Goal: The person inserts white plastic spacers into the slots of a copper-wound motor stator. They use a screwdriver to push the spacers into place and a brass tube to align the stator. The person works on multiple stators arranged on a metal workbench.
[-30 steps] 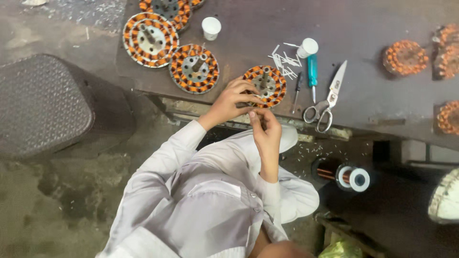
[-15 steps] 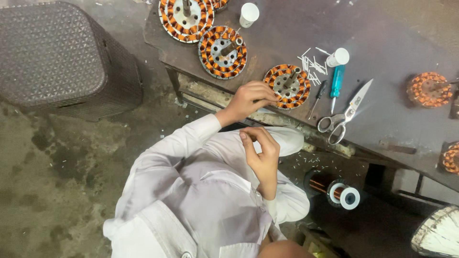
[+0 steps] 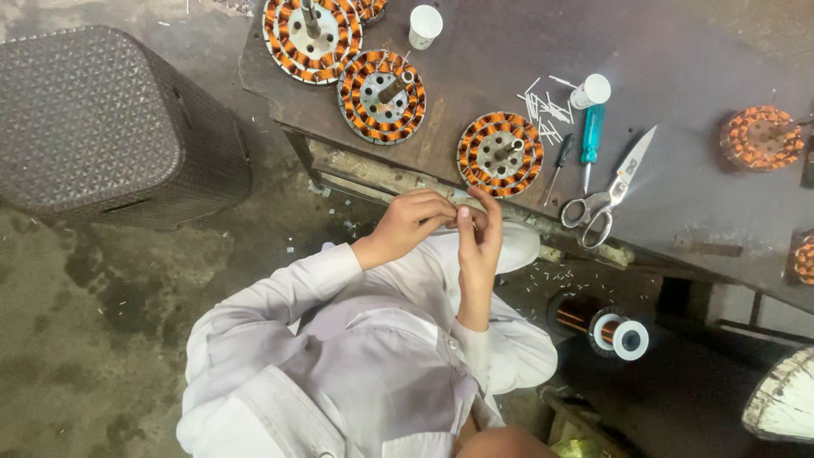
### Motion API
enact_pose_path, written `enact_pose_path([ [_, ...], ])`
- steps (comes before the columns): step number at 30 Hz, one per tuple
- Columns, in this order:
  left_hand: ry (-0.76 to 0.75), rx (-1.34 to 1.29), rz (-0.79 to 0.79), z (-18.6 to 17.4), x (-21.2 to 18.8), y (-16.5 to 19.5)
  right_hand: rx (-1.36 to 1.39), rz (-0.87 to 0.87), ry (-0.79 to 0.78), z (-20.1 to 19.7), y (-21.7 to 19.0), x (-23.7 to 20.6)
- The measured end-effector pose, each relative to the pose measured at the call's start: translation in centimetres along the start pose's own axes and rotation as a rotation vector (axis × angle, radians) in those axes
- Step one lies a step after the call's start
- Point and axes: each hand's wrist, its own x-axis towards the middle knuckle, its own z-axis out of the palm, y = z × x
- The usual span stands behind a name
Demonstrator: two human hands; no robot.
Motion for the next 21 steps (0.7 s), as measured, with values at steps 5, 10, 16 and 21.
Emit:
enact_pose_path([
  [5,-0.014,0.009,0.058,-1.3,0.7,0.9,0.076,-0.115,0.008,0.1,0.5,-0.1],
  [10,-0.019,-0.001,0.081,-2.1,1.9,1.5,-0.015,-0.164,-0.060,-0.1,1.0,-0.1],
  [16,-0.023,-0.027,0.088,-2.2,2.5,2.1,-0.048,-0.283,-0.038,0.2,0.6,-1.0],
  [21,-0.023,-0.018,0.103,-2.4,2.5,2.5,-0.053,-0.350,-0.017,0.3,0.1,-1.6],
])
